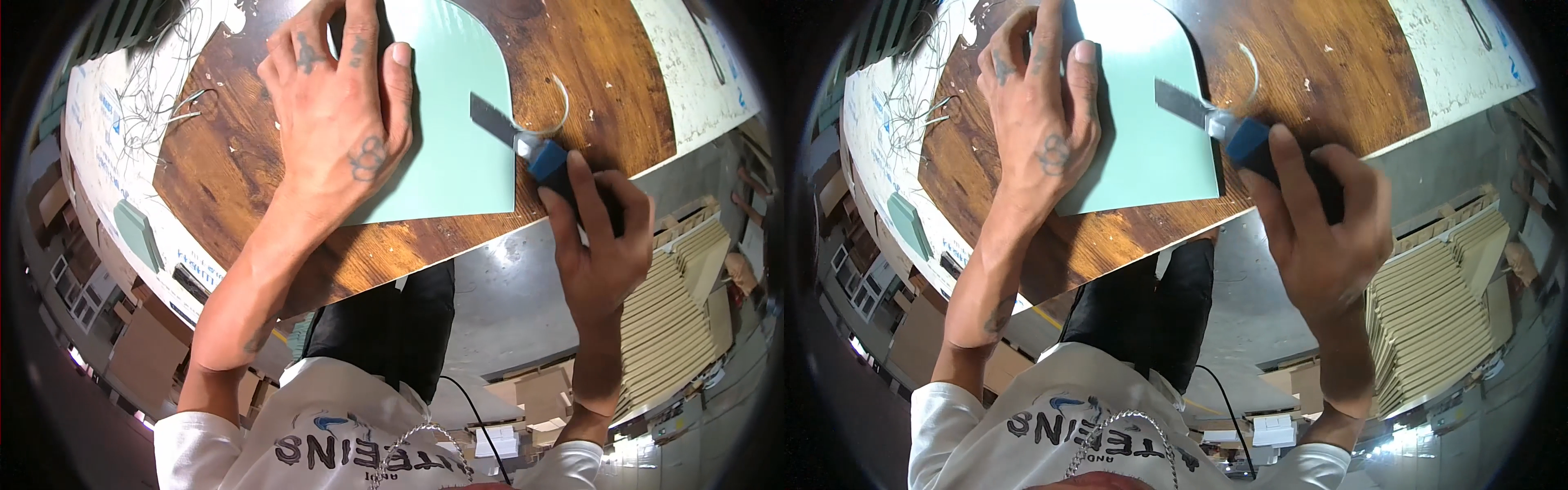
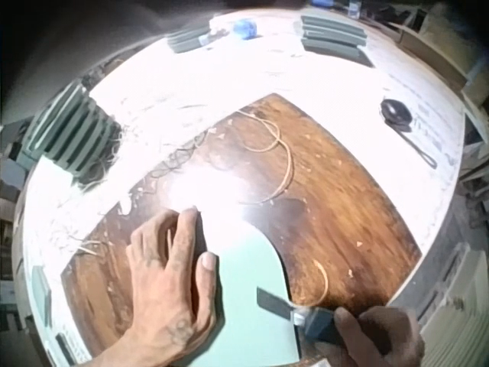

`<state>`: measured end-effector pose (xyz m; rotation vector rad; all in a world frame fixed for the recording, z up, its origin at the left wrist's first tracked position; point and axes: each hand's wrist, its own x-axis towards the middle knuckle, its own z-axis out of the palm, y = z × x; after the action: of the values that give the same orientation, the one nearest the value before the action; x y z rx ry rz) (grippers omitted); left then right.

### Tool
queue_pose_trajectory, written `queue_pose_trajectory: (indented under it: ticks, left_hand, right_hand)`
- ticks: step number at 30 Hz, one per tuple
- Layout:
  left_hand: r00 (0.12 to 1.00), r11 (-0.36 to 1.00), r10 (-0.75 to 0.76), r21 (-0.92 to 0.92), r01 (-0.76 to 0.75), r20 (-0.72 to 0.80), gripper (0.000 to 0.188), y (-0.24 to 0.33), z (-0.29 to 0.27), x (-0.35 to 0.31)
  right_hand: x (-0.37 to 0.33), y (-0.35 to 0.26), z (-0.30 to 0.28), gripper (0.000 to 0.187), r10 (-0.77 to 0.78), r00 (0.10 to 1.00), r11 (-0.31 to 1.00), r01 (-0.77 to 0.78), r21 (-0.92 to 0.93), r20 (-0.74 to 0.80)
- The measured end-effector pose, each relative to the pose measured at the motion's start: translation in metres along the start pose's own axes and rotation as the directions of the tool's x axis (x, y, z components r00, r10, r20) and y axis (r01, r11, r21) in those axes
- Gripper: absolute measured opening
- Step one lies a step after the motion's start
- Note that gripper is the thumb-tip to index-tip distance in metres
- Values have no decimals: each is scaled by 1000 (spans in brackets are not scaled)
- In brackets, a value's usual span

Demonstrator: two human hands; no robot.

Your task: The person uses a utility knife to trim the edges of light green foam pieces on a wooden work surface. They repeatedly pick up a piece, cut along its curved edge, and place the finished piece into a growing stack on the table.

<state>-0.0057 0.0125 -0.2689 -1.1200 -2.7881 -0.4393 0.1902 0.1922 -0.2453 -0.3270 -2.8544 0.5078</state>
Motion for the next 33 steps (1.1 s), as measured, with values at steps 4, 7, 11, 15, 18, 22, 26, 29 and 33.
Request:
queue_pose_trajectory:
  ticks: [4,7,11,15,18,22,26,29,33]
  left_hand:
    - [1000,1000,-3,-24,3,7,50,-3,0,0]
    - [1000,998,0,-58,0,12,51,-5,0,1]
    - [984,971,173,-175,-165,33,52,-24,0,14]
    - [941,939,304,-214,-269,152,55,-29,-17,35]
    - [987,998,-39,-58,30,-158,65,-17,2,-5]
    - [964,968,-240,-99,229,-116,74,8,0,-33]
    - [977,981,-181,-89,171,-114,65,4,-1,-34]
    - [978,979,-186,-104,177,-90,59,3,-4,-36]
    - [981,981,-176,-97,168,-83,59,3,-4,-36]
  right_hand:
    - [41,15,18,40,-92,991,992,100,82,-97]
    - [68,24,24,39,-162,979,974,179,140,-125]
    - [70,24,19,40,-174,977,967,193,167,-125]
    - [23,14,5,48,-110,994,990,111,85,-21]
    - [7,-1,3,45,-6,1000,1000,6,14,24]
    - [10,-10,5,42,46,998,998,-45,-54,29]
    - [19,-6,7,42,-1,1000,1000,2,-28,9]
    - [26,0,4,43,-38,999,999,38,-9,19]
    - [52,6,5,44,-74,995,997,73,17,65]
